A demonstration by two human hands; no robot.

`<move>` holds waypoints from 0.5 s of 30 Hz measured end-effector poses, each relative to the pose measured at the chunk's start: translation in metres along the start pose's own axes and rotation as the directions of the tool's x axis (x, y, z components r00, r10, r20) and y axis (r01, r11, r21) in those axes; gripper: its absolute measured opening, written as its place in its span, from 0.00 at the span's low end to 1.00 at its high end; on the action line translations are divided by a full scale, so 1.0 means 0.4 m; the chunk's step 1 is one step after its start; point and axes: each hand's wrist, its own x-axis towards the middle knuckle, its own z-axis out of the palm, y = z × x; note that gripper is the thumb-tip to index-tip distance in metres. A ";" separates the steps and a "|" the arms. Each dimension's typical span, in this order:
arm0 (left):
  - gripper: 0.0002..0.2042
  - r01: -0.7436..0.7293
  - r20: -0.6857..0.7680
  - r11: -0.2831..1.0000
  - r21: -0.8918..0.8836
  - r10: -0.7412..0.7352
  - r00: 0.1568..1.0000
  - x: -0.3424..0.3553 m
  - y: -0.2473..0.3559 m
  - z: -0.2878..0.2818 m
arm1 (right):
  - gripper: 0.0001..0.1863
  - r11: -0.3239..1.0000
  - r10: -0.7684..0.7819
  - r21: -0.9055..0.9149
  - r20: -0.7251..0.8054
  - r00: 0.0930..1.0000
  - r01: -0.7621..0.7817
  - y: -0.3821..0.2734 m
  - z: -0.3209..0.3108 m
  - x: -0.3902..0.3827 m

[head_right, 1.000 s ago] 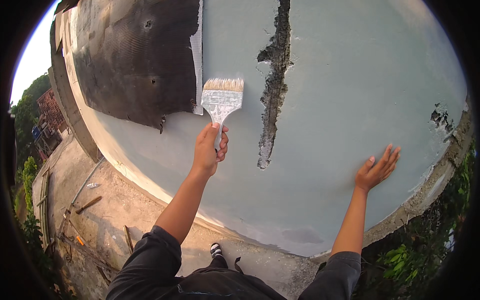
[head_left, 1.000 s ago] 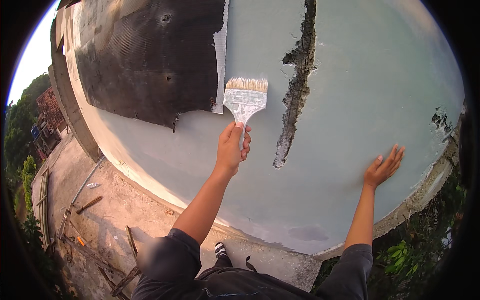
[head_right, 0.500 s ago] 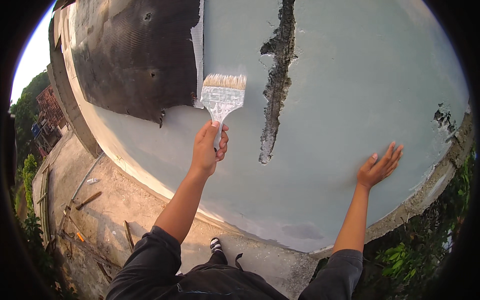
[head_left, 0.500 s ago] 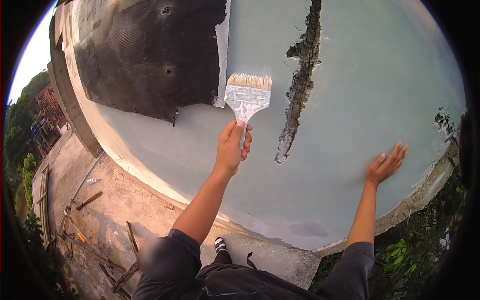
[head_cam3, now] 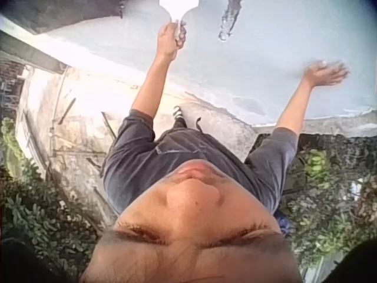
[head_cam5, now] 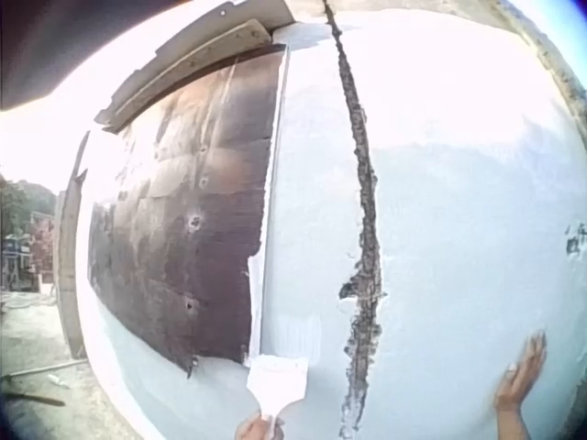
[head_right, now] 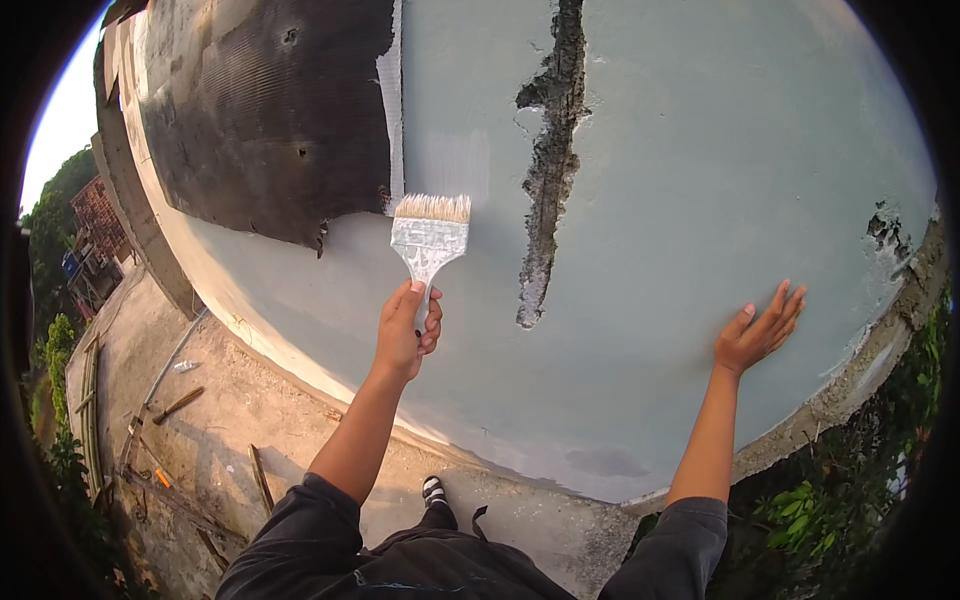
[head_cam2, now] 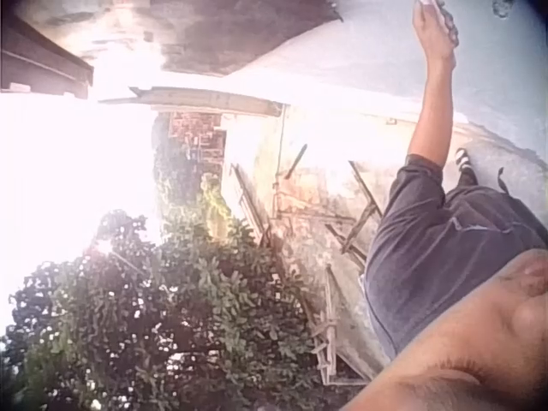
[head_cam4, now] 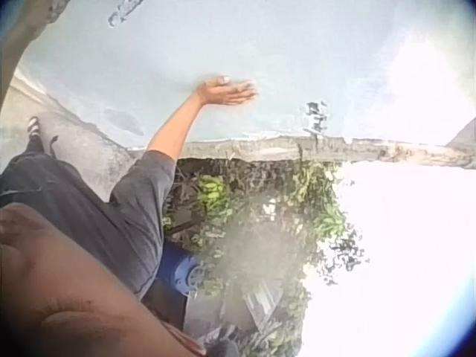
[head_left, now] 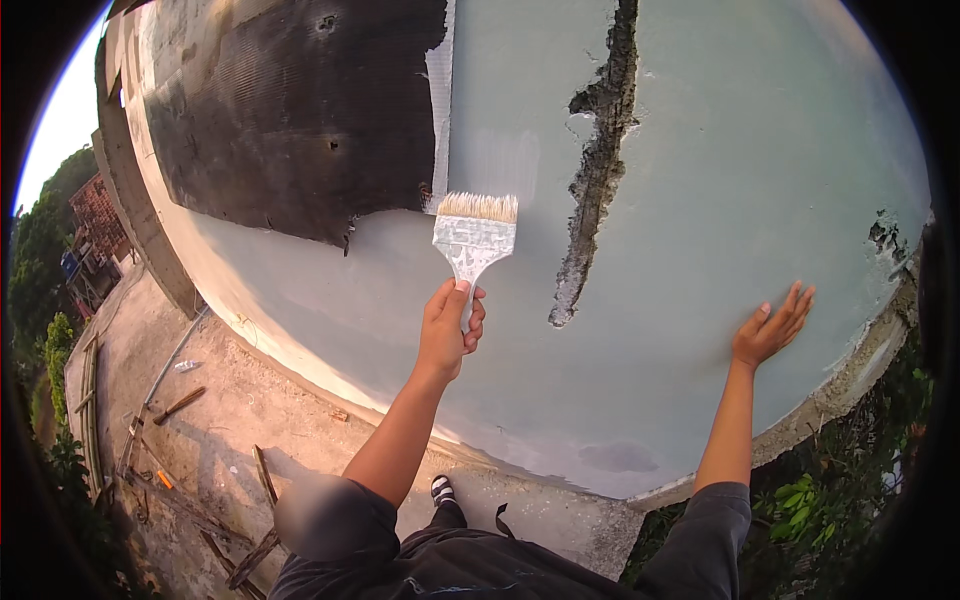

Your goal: Painting an exterior wall using a handheld paint brush.

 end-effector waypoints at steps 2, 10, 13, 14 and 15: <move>0.14 -0.030 0.011 0.999 0.025 0.030 0.999 0.020 0.031 0.024 | 0.31 1.000 -0.005 0.005 -0.006 1.000 0.005 0.002 0.002 0.000; 0.13 0.010 0.018 1.000 0.023 -0.010 1.000 0.045 -0.002 0.026 | 0.31 1.000 0.003 0.004 0.000 1.000 -0.003 -0.001 0.004 -0.004; 0.13 0.061 -0.002 0.998 -0.028 -0.061 0.998 0.003 -0.045 0.010 | 0.31 1.000 -0.005 0.001 0.000 1.000 0.005 -0.002 -0.002 -0.001; 0.13 0.060 -0.002 0.998 -0.029 -0.060 0.998 0.003 -0.042 0.012 | 0.31 1.000 -0.006 0.001 -0.001 1.000 0.006 -0.003 -0.002 0.000; 0.14 0.038 0.011 0.999 -0.033 -0.038 0.999 0.005 -0.036 0.017 | 0.31 1.000 -0.008 0.007 -0.003 1.000 0.008 -0.005 -0.001 0.000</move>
